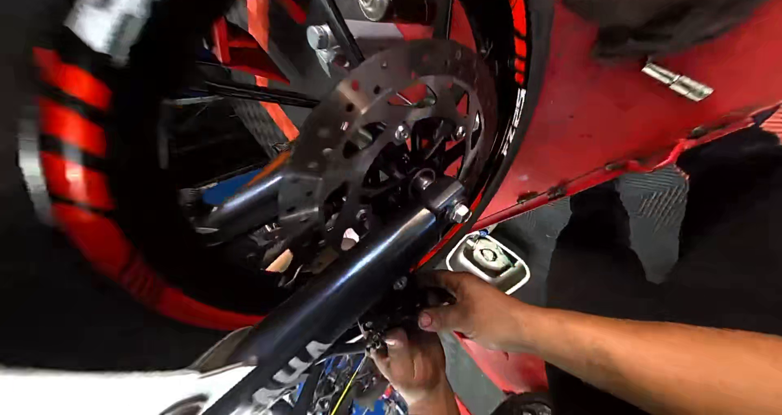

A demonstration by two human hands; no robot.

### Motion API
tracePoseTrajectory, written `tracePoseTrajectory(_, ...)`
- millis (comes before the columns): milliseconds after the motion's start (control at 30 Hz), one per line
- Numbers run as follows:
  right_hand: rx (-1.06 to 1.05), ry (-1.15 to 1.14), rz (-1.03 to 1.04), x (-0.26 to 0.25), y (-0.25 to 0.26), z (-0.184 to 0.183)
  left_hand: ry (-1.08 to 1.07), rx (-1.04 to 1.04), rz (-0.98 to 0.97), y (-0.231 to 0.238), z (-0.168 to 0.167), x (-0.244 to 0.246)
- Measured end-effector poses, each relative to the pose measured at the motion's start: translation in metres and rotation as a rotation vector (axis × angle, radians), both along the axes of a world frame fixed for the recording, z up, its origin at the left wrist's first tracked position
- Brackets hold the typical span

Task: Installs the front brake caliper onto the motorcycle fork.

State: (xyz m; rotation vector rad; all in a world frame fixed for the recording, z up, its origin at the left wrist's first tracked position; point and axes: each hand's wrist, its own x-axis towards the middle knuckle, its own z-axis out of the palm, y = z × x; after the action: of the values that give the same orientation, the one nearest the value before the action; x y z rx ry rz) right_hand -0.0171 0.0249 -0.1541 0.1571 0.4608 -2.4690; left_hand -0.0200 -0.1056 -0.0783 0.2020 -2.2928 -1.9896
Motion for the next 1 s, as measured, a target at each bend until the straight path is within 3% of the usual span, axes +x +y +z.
tracePoseTrajectory(300,0.000,-0.183,-0.065,0.007,-0.001,0.008,0.108,-0.021,-0.057,0.022,-0.009,-0.004)
tracePoseTrajectory(467,0.169,-0.175,-0.132,0.008,0.000,0.013,0.205,-0.102,-0.085,0.034,-0.017,-0.015)
tracePoseTrajectory(633,0.089,-0.114,-0.159,0.004,0.001,0.003,0.200,-0.059,-0.131,0.039,-0.018,-0.019)
tracePoseTrajectory(1000,-0.083,-0.133,-0.193,0.008,-0.023,0.007,0.327,-0.185,-0.063,0.021,-0.016,-0.010)
